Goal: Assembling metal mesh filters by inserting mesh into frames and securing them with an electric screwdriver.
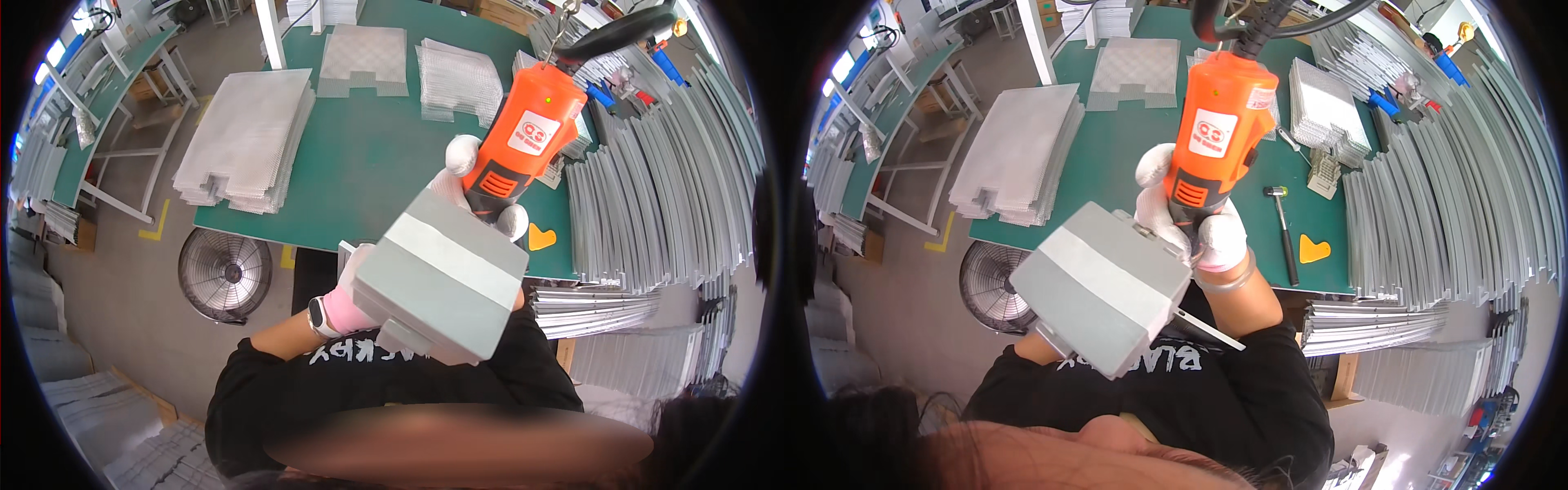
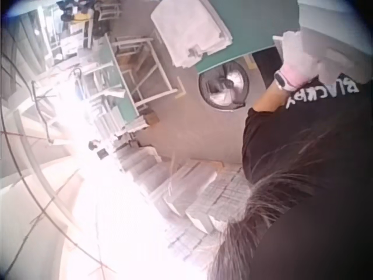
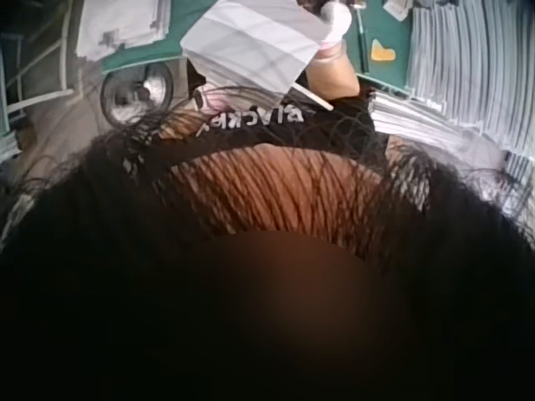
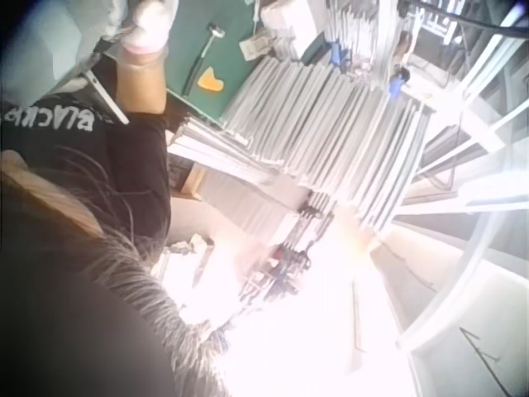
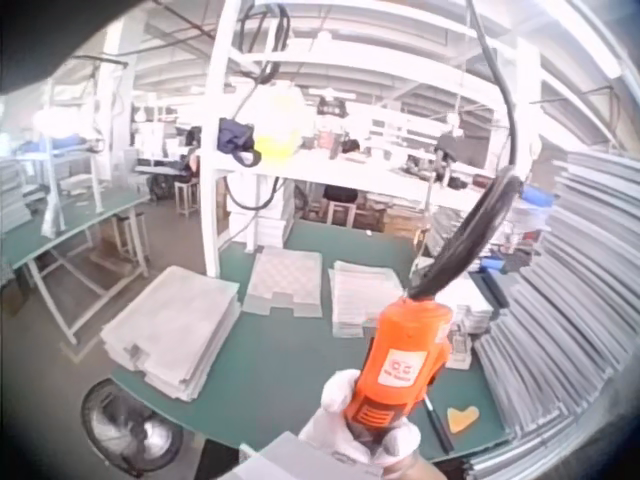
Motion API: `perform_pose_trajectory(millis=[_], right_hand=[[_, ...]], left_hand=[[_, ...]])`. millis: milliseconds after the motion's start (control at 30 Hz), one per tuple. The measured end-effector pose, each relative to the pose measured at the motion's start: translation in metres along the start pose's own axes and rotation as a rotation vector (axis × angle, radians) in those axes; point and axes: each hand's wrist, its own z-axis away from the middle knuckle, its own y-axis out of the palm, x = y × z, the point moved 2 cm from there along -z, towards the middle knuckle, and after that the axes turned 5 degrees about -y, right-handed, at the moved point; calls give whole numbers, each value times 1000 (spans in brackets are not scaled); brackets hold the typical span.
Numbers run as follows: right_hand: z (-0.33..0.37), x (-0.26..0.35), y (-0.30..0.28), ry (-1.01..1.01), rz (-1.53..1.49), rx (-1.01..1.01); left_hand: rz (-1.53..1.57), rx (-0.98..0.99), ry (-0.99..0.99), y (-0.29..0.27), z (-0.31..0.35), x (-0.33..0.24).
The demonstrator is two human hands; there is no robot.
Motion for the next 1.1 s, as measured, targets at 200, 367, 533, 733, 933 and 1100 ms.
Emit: perform_pose_trajectory(millis=[200, 367, 533, 733, 933, 1100], right_hand=[[-2, 2, -2, 64, -87, 118], [-15, 36, 16, -320, 335, -424], [-59, 123, 15, -416, 703, -341], [-95, 239, -30, -628, 1849, -435], [-103, 278, -41, -960, 2410, -226], [-83, 266, -31, -753, 2299, -219]], left_hand=[[-125, -194, 49, 43, 2, 26], [-274, -527, 163, 9, 0, -9], [-319, -390, 109, 10, 0, 4], [-346, -427, -11, -31, -46, 42], [-366, -334, -333, -90, -117, 103], [-493, -317, -398, -110, -146, 124]])
